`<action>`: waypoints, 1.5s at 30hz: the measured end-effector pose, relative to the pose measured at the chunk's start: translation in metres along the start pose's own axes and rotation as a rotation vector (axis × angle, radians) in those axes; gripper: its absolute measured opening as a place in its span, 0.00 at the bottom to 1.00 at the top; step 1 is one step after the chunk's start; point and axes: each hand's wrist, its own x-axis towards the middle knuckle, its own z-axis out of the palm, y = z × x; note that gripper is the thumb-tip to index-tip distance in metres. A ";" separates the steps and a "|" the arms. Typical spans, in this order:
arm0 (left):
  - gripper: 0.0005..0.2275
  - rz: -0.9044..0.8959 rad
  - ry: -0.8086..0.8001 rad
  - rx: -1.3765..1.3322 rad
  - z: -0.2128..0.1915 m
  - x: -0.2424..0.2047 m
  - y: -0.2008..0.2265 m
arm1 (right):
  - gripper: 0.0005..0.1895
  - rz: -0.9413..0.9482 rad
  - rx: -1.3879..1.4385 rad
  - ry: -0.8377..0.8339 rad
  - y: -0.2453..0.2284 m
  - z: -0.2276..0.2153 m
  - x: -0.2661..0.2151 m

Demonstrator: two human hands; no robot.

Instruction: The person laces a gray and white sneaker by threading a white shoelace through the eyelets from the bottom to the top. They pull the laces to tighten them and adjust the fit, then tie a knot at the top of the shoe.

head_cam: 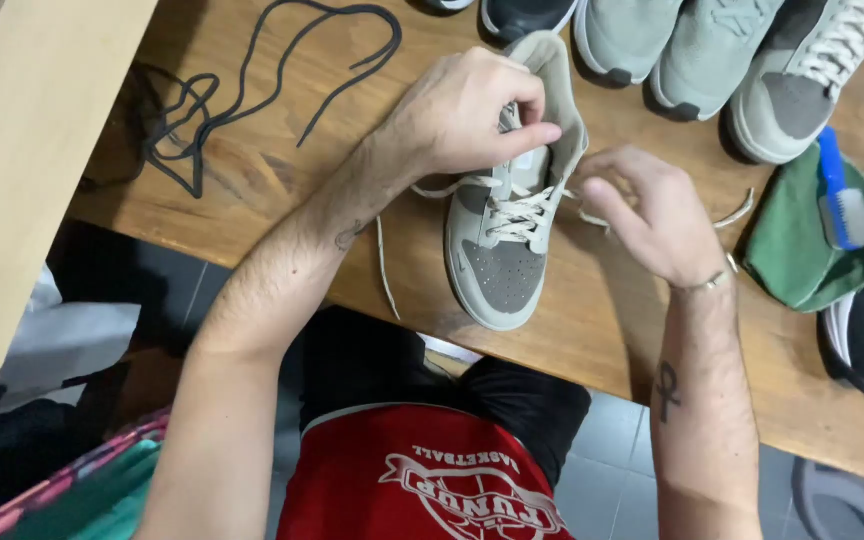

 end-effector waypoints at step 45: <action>0.10 0.075 0.239 -0.234 0.000 -0.025 0.010 | 0.15 0.253 0.520 0.145 0.059 -0.003 -0.108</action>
